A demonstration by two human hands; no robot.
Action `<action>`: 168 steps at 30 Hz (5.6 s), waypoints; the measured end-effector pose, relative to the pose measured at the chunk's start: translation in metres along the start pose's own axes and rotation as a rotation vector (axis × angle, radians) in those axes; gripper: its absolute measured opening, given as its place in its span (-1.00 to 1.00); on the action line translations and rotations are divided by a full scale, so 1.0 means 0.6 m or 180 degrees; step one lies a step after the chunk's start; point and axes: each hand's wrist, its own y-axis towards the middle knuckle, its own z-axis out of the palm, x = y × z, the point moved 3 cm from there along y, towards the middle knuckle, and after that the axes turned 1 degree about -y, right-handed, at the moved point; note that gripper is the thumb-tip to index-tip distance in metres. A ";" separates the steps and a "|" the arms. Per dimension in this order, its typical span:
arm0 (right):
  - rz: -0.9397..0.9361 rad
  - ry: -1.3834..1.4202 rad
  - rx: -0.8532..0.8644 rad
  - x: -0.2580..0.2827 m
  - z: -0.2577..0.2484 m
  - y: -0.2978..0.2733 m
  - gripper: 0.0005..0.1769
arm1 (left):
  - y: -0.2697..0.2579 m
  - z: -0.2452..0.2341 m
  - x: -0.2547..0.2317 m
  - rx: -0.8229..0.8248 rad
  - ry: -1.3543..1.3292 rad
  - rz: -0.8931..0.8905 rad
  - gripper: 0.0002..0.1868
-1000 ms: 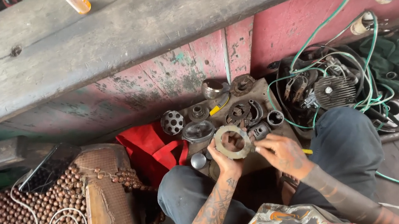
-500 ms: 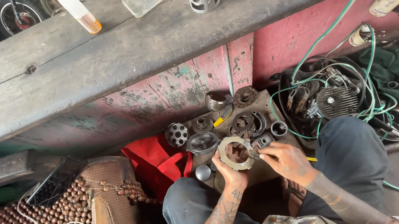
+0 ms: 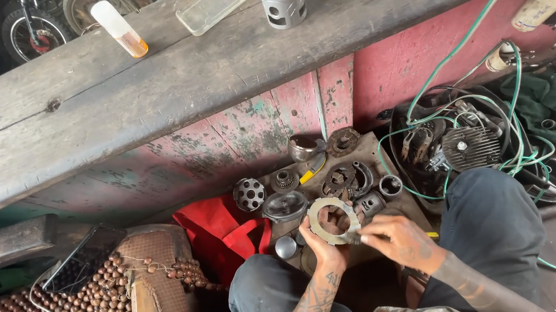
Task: The person sits on the floor and uses a small yellow tool to scrape and clean a circular metal part, then handles a small gear-like component, manipulating it with both hands. Various engine parts and tools are scattered on the floor around them.
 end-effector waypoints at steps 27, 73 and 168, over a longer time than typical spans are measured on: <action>0.0292 -0.0341 -0.0319 -0.025 0.008 -0.011 -0.65 | 0.004 0.002 0.014 0.0000 0.0049 -0.0099 -0.28; 0.0295 -0.0807 -0.0572 -0.045 0.011 0.005 -0.83 | -0.006 0.018 -0.001 -0.0099 -0.0080 -0.0140 -0.42; 0.0083 0.0780 -0.0107 -0.017 0.003 -0.027 -0.63 | -0.019 0.014 0.003 -0.0217 0.1234 0.0429 -0.26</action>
